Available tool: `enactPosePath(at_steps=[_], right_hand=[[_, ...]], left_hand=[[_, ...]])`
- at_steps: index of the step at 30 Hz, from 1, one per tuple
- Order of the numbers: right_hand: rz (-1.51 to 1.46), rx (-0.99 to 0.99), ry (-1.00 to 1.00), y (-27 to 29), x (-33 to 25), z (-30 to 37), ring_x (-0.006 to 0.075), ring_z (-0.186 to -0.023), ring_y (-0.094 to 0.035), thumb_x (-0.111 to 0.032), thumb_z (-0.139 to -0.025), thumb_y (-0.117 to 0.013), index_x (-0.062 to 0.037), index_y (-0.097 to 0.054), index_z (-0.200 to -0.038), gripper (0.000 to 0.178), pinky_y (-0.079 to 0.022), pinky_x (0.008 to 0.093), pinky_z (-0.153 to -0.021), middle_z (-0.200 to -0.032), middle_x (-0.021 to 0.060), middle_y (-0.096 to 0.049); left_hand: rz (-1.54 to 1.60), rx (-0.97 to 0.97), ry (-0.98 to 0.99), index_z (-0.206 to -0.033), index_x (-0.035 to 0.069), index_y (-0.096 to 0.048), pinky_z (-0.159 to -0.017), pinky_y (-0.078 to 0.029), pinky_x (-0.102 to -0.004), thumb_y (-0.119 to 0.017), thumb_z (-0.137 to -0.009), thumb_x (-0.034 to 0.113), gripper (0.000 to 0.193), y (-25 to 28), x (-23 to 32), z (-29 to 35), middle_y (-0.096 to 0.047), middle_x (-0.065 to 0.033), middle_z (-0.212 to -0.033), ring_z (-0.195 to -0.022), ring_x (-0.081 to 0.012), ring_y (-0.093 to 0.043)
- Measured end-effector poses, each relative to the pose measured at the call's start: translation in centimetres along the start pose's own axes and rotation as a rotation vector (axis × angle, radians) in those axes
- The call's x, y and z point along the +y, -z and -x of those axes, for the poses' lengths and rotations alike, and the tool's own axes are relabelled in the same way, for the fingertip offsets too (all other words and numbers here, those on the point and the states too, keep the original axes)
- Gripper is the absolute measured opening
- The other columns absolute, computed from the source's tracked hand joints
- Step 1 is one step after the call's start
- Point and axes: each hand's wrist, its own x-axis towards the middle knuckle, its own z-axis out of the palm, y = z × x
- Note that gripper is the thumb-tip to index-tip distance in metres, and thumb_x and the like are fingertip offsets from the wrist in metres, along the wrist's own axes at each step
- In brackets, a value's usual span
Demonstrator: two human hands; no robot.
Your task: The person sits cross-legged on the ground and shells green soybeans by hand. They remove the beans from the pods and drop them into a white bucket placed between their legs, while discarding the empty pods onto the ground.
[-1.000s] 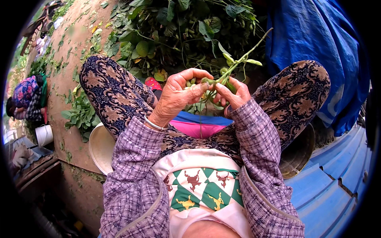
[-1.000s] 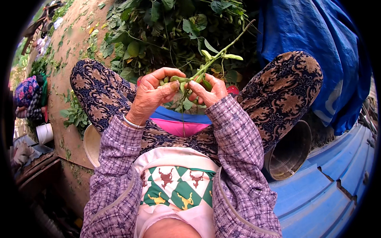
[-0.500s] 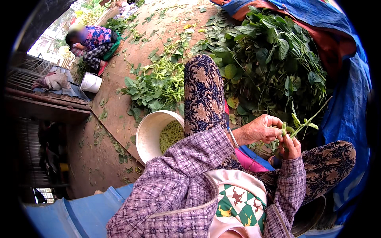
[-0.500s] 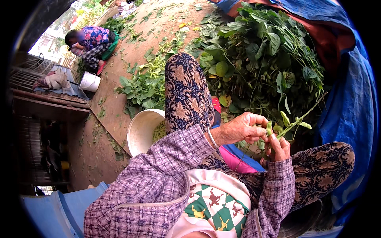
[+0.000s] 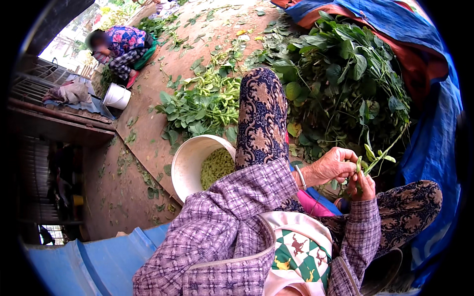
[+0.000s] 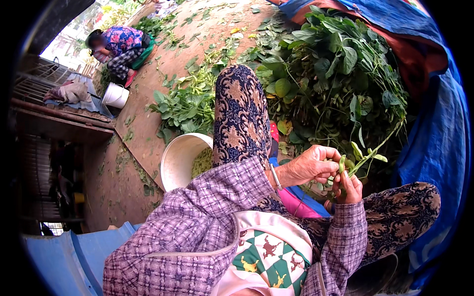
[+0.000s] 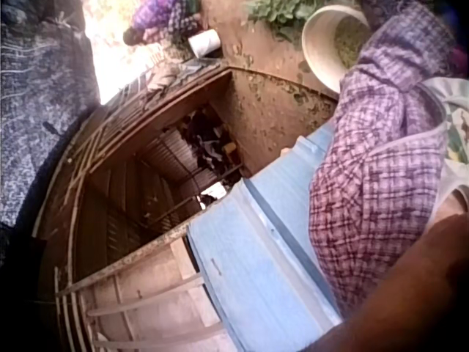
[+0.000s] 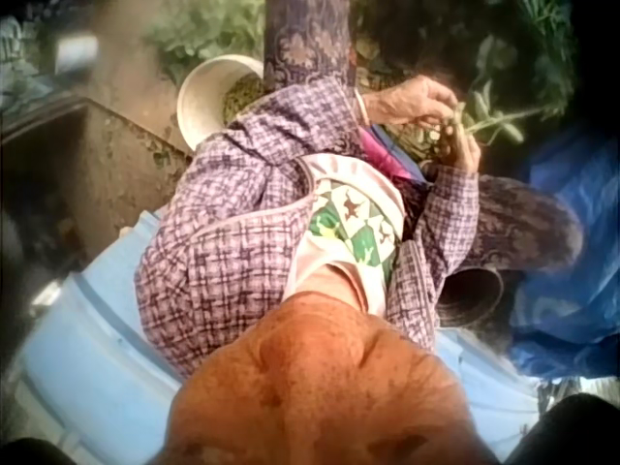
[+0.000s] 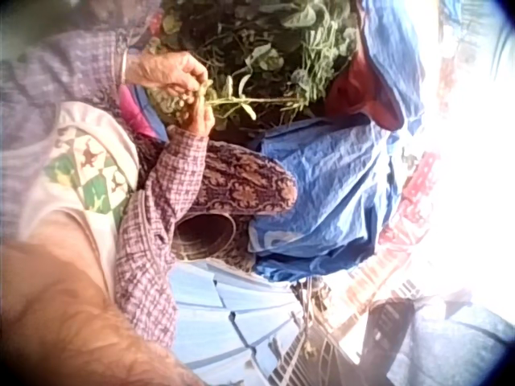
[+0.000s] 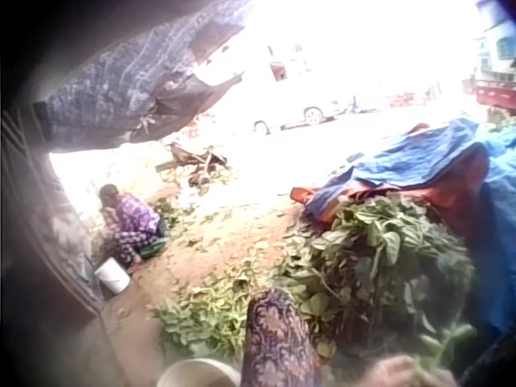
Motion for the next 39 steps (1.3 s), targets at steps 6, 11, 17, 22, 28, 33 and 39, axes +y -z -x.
enactPosePath(at_steps=[6, 11, 17, 22, 28, 33, 39], right_hand=[[-0.056, -0.001, -0.010, -0.3, 0.0, 0.0, 0.0076, -0.055, -0.048, -0.021, -0.088, -0.050, -0.0017, -0.056, -0.091, 0.020, -0.034, 0.0173, -0.046, -0.073, 0.0014, -0.055], [-0.167, -0.079, -0.042, -1.5, -0.5, 0.1, 0.0071, -0.053, -0.043, -0.023, -0.088, -0.050, -0.0034, -0.054, -0.088, 0.020, -0.034, 0.0178, -0.047, -0.068, 0.0010, -0.052], [-0.164, -0.044, -0.061, -2.1, -0.9, -0.1, 0.0074, -0.050, -0.040, -0.024, -0.089, -0.048, -0.0048, -0.051, -0.081, 0.021, -0.031, 0.0185, -0.043, -0.064, 0.0007, -0.048], [-0.095, -0.071, -0.086, -2.5, -1.5, 0.1, 0.0079, -0.046, -0.040, -0.028, -0.090, -0.046, -0.0043, -0.051, -0.082, 0.026, -0.032, 0.0181, -0.042, -0.061, 0.0007, -0.048], [0.270, 0.001, -0.027, -3.8, -1.6, 0.5, 0.0078, -0.049, -0.043, -0.038, -0.093, -0.037, -0.0033, -0.053, -0.083, 0.039, -0.032, 0.0187, -0.043, -0.063, 0.0022, -0.051], [0.500, -0.090, -0.053, -4.4, -1.7, 0.6, 0.0057, -0.055, -0.046, -0.031, -0.091, -0.045, -0.0020, -0.055, -0.092, 0.031, -0.036, 0.0181, -0.049, -0.067, 0.0001, -0.054], [0.478, -0.185, -0.007, -3.8, -1.1, 0.6, 0.0109, -0.078, -0.056, -0.008, -0.083, -0.057, -0.0005, -0.052, -0.100, 0.019, -0.045, 0.0227, -0.069, -0.089, 0.0053, -0.060]], left_hand=[[0.011, 0.035, -0.048, -0.091, 0.000, -0.049, -0.041, -0.030, -0.0145, -0.051, -0.082, 0.008, 0.012, -0.3, -0.6, 0.0, -0.057, -0.0063, -0.073, -0.053, -0.0035, -0.045], [-0.062, 0.093, -0.111, -0.088, 0.003, -0.050, -0.042, -0.032, -0.0155, -0.048, -0.080, 0.007, 0.009, -0.9, -0.9, 0.2, -0.057, -0.0038, -0.072, -0.054, -0.0038, -0.046], [-0.167, 0.032, -0.112, -0.091, 0.004, -0.053, -0.045, -0.031, -0.0141, -0.050, -0.084, 0.010, 0.009, -1.1, 0.2, 0.7, -0.057, 0.0013, -0.072, -0.053, -0.0003, -0.043], [-0.234, -0.003, -0.045, -0.090, 0.004, -0.054, -0.047, -0.033, -0.0132, -0.054, -0.084, 0.014, 0.011, -1.1, 1.0, 0.9, -0.057, 0.0018, -0.071, -0.056, 0.0004, -0.046], [-0.489, 0.053, -0.228, -0.083, 0.000, -0.053, -0.051, -0.042, -0.0178, -0.057, -0.081, 0.011, 0.012, -0.2, 0.2, 0.2, -0.056, 0.0002, -0.070, -0.059, -0.0042, -0.051], [-0.509, 0.185, -0.192, -0.079, -0.001, -0.052, -0.043, -0.041, -0.0199, -0.056, -0.079, 0.009, 0.011, 0.1, 0.4, 0.3, -0.053, -0.0001, -0.063, -0.051, -0.0043, -0.049], [-0.553, 0.245, -0.175, -0.076, 0.000, -0.053, -0.039, -0.039, -0.0194, -0.055, -0.080, 0.010, 0.011, 1.2, -0.7, -0.5, -0.051, 0.0013, -0.058, -0.045, -0.0034, -0.046]])
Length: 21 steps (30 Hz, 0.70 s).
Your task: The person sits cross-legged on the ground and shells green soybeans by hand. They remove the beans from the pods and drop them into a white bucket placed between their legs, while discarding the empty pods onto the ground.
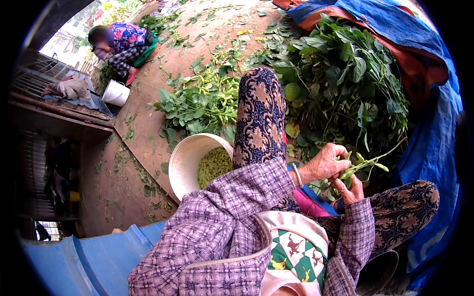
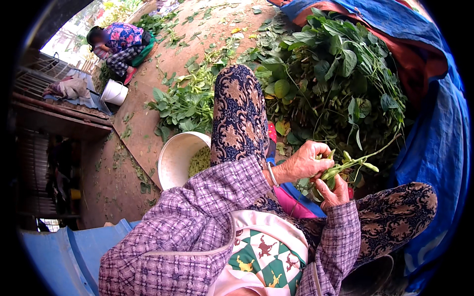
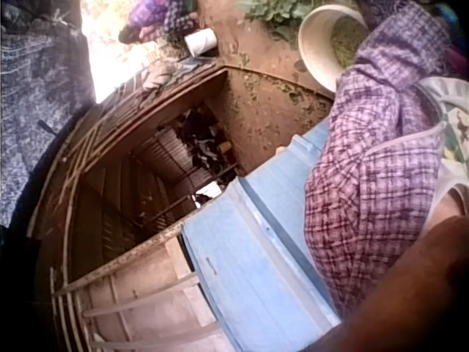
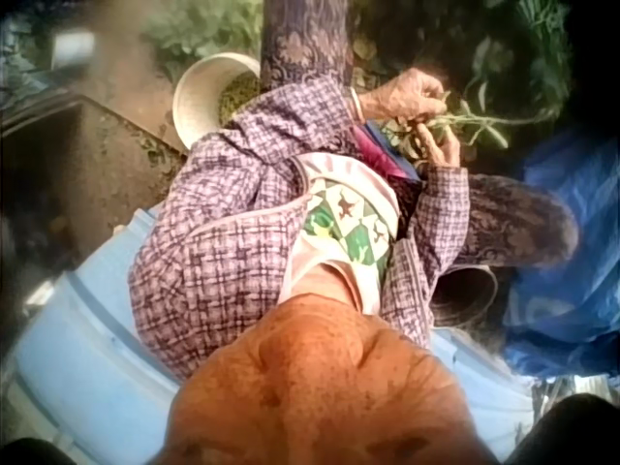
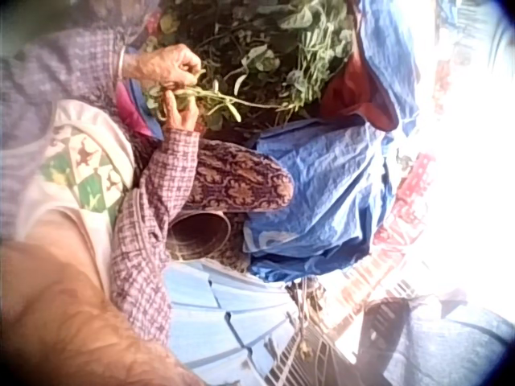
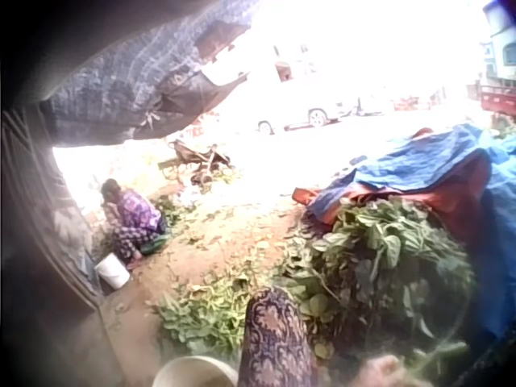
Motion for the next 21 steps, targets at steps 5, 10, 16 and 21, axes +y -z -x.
enactPosePath(at_steps=[5, 10, 16, 21], right_hand=[[-0.054, 0.043, -0.038, 0.0, 0.0, 0.1, 0.0114, -0.078, -0.057, -0.007, -0.083, -0.058, -0.0008, -0.052, -0.100, 0.019, -0.045, 0.0230, -0.070, -0.089, 0.0066, -0.061], [-0.066, 0.049, 0.000, -0.3, 0.3, 0.2, 0.0109, -0.077, -0.057, -0.007, -0.084, -0.057, -0.0012, -0.053, -0.101, 0.019, -0.046, 0.0226, -0.068, -0.089, 0.0059, -0.061], [0.003, 0.136, -0.007, 0.0, 0.2, 0.0, 0.0115, -0.074, -0.059, -0.015, -0.085, -0.056, -0.0007, -0.054, -0.104, 0.024, -0.048, 0.0237, -0.063, -0.085, 0.0052, -0.061], [0.000, 0.050, -0.062, -0.1, -0.8, -0.1, 0.0123, -0.080, -0.059, -0.018, -0.086, -0.055, -0.0012, -0.052, -0.106, 0.026, -0.049, 0.0253, -0.069, -0.089, 0.0049, -0.062]], left_hand=[[-0.025, -0.085, 0.049, -0.080, -0.002, -0.056, -0.044, -0.040, -0.0203, -0.054, -0.079, 0.011, 0.013, 0.1, 1.2, 0.1, -0.051, 0.0010, -0.060, -0.051, -0.0039, -0.047], [-0.296, -0.025, -0.097, -0.079, -0.003, -0.057, -0.049, -0.041, -0.0219, -0.055, -0.076, 0.012, 0.015, 0.2, 0.6, 0.0, -0.052, 0.0010, -0.062, -0.058, -0.0044, -0.048], [-0.031, -0.183, 0.041, -0.084, -0.001, -0.058, -0.050, -0.045, -0.0220, -0.054, -0.076, 0.012, 0.015, 0.7, 1.0, -0.5, -0.055, -0.0004, -0.068, -0.056, -0.0061, -0.052], [-0.334, 0.010, -0.044, -0.079, 0.000, -0.057, -0.048, -0.045, -0.0207, -0.054, -0.076, 0.005, 0.007, -0.1, 1.3, -0.5, -0.055, -0.0003, -0.064, -0.056, -0.0044, -0.052]])
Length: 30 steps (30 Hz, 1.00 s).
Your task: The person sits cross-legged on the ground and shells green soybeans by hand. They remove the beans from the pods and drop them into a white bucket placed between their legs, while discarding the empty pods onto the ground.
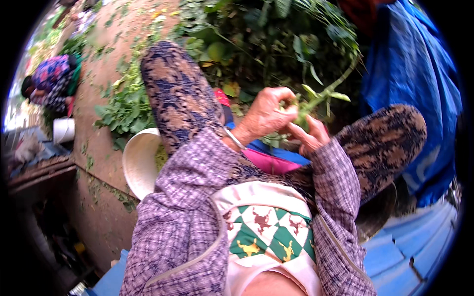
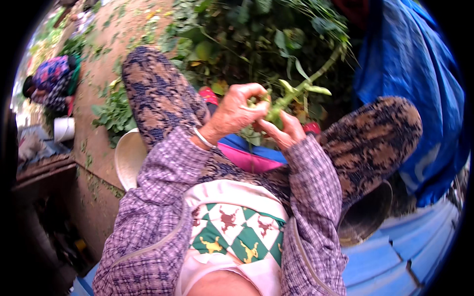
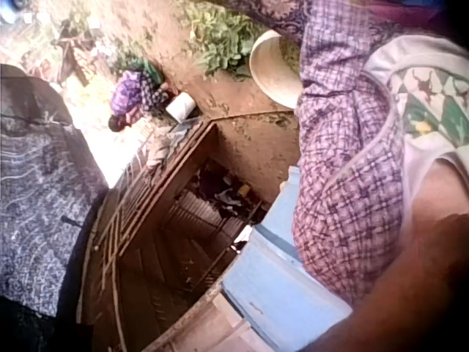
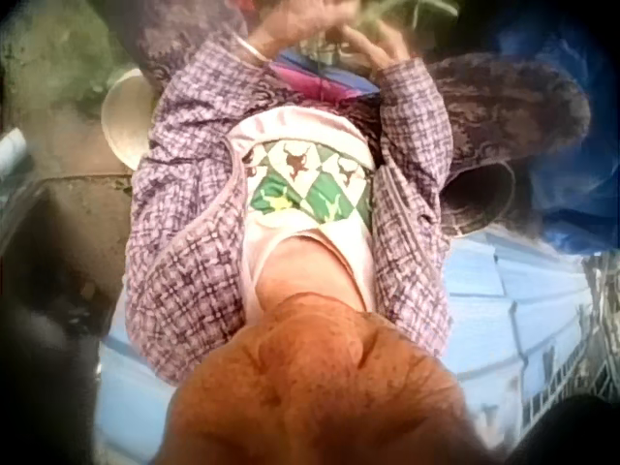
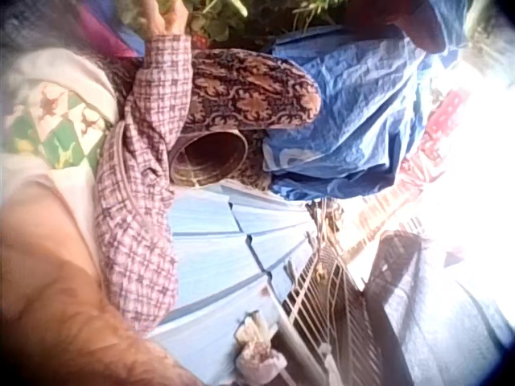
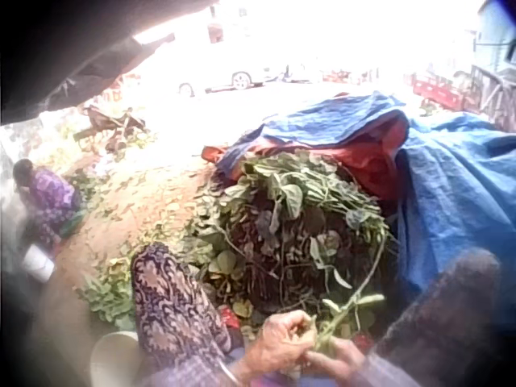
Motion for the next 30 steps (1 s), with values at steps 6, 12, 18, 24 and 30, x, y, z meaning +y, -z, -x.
enactPosePath(at_steps=[6, 12, 18, 24, 30], right_hand=[[-0.144, 0.001, -0.018, 0.3, 0.7, -0.2, 0.0129, -0.076, -0.061, -0.022, -0.090, -0.050, -0.0015, -0.050, -0.103, 0.024, -0.051, 0.0254, -0.065, -0.084, 0.0067, -0.063], [-0.320, 0.096, 0.027, -0.3, -0.1, 0.1, 0.0092, -0.067, -0.051, -0.020, -0.088, -0.053, -0.0032, -0.052, -0.101, 0.021, -0.053, 0.0276, -0.062, -0.076, -0.0005, -0.050], [-0.355, 0.261, 0.003, 0.8, 0.0, -0.2, 0.0049, -0.059, -0.044, -0.025, -0.088, -0.053, -0.0057, -0.055, -0.096, 0.021, -0.047, 0.0224, -0.050, -0.065, -0.0050, -0.045], [-0.450, 0.254, 0.083, 1.3, 0.6, -0.4, 0.0032, -0.054, -0.037, -0.028, -0.089, -0.050, -0.0067, -0.055, -0.094, 0.022, -0.043, 0.0199, -0.047, -0.060, -0.0064, -0.037], [-0.431, 0.199, 0.081, 1.2, 0.3, -0.3, 0.0043, -0.056, -0.038, -0.026, -0.091, -0.046, -0.0070, -0.053, -0.093, 0.020, -0.041, 0.0196, -0.049, -0.061, -0.0050, -0.038]], left_hand=[[-0.243, 0.064, -0.138, -0.077, 0.001, -0.056, -0.049, -0.039, -0.0172, -0.055, -0.077, 0.005, 0.004, -0.8, -0.7, -0.8, -0.053, 0.0024, -0.064, -0.056, 0.0004, -0.046], [0.149, -0.105, 0.035, -0.086, 0.002, -0.058, -0.044, -0.033, -0.0150, -0.051, -0.081, 0.008, 0.010, 0.1, -0.3, -1.0, -0.052, 0.0056, -0.065, -0.053, 0.0011, -0.042], [0.413, -0.078, 0.183, -0.099, -0.003, -0.057, -0.041, -0.027, -0.0125, -0.046, -0.086, 0.004, 0.019, 1.4, -0.3, -0.6, -0.053, 0.0012, -0.071, -0.049, 0.0009, -0.036], [0.478, -0.142, 0.321, -0.098, -0.002, -0.058, -0.040, -0.027, -0.0133, -0.050, -0.090, 0.019, 0.024, 1.4, -1.6, -0.3, -0.051, 0.0029, -0.069, -0.048, 0.0006, -0.034], [0.644, -0.217, 0.395, -0.097, 0.002, -0.057, -0.042, -0.029, -0.0134, -0.056, -0.087, 0.018, 0.019, 0.4, -1.7, -0.3, -0.053, 0.0022, -0.069, -0.047, -0.0007, -0.037]])
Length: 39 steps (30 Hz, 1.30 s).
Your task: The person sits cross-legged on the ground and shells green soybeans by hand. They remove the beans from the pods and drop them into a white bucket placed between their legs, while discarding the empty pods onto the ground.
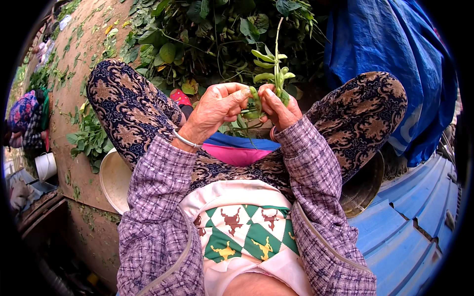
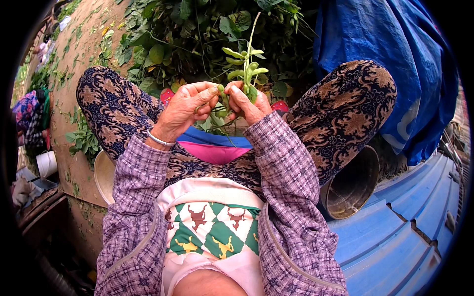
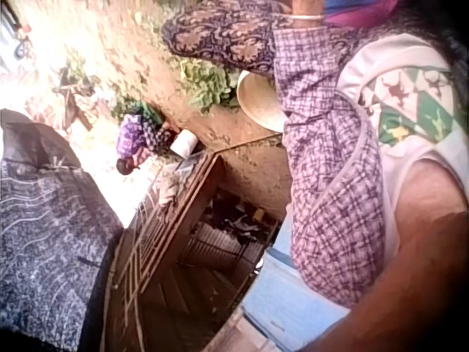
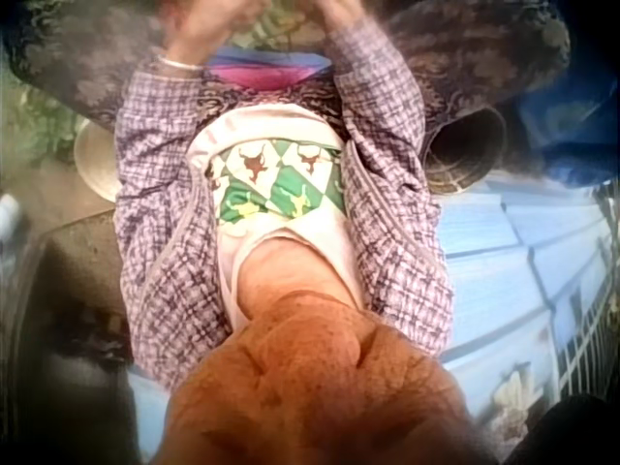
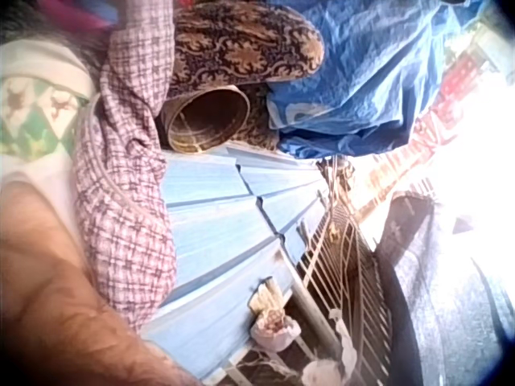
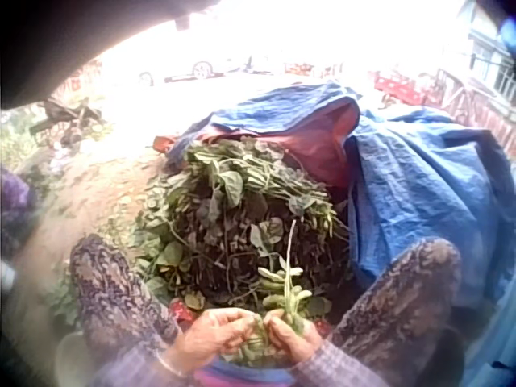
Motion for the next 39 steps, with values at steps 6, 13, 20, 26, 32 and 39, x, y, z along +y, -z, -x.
enactPosePath(at_steps=[6, 13, 20, 26, 32, 39], right_hand=[[0.106, 0.067, -0.006, 0.0, 0.2, -0.1, 0.0054, -0.063, -0.046, -0.025, -0.089, -0.050, -0.0068, -0.052, -0.098, 0.021, -0.042, 0.0196, -0.050, -0.069, -0.0036, -0.047], [0.156, -0.010, -0.060, -0.1, -0.2, 0.1, 0.0063, -0.069, -0.050, -0.026, -0.089, -0.051, -0.0071, -0.051, -0.105, 0.025, -0.042, 0.0188, -0.052, -0.080, -0.0013, -0.055], [-0.186, 0.127, -0.018, 0.7, 0.2, -0.2, 0.0073, -0.061, -0.048, -0.039, -0.082, -0.060, -0.0071, -0.052, -0.106, 0.040, -0.039, 0.0206, -0.051, -0.076, -0.0009, -0.053], [-0.332, 0.088, 0.028, 1.2, 0.7, -0.6, 0.0069, -0.056, -0.043, -0.048, -0.075, -0.062, -0.0081, -0.051, -0.107, 0.052, -0.041, 0.0219, -0.054, -0.073, -0.0037, -0.050], [-0.172, 0.349, 0.047, -0.2, -0.2, -0.2, 0.0080, -0.058, -0.049, -0.021, -0.078, -0.067, -0.0077, -0.055, -0.103, 0.031, -0.041, 0.0220, -0.048, -0.077, -0.0016, -0.053], [-0.070, 0.138, 0.060, 1.2, 1.0, -1.0, 0.0058, -0.064, -0.049, -0.028, -0.083, -0.060, -0.0123, -0.057, -0.100, 0.023, -0.042, 0.0213, -0.051, -0.078, -0.0043, -0.053]], left_hand=[[0.044, -0.026, -0.062, -0.093, 0.002, -0.057, -0.042, -0.029, -0.0132, -0.058, -0.085, 0.016, 0.016, 0.0, 0.2, 0.0, -0.052, 0.0012, -0.069, -0.048, -0.0005, -0.036], [-0.006, -0.040, -0.046, -0.092, 0.002, -0.057, -0.042, -0.027, -0.0132, -0.057, -0.086, 0.018, 0.018, 0.0, 0.3, 0.3, -0.050, 0.0026, -0.067, -0.048, -0.0001, -0.034], [-0.375, 0.012, -0.059, -0.091, 0.003, -0.057, -0.040, -0.023, -0.0143, -0.051, -0.089, 0.022, 0.019, -0.4, 0.3, 0.9, -0.044, 0.0066, -0.058, -0.044, 0.0003, -0.031], [-0.441, -0.024, -0.074, -0.095, 0.002, -0.055, -0.041, -0.027, -0.0158, -0.053, -0.087, 0.016, 0.016, -0.9, 0.6, 1.2, -0.045, 0.0059, -0.057, -0.047, -0.0004, -0.038], [-0.611, 0.027, -0.203, -0.097, 0.003, -0.055, -0.041, -0.026, -0.0151, -0.050, -0.088, 0.017, 0.017, -1.6, 0.4, 0.5, -0.045, 0.0058, -0.059, -0.047, -0.0001, -0.035], [-0.508, 0.126, -0.104, -0.095, 0.003, -0.054, -0.040, -0.026, -0.0162, -0.050, -0.088, 0.016, 0.015, -3.4, 1.1, 1.1, -0.046, 0.0044, -0.056, -0.045, -0.0009, -0.034]])
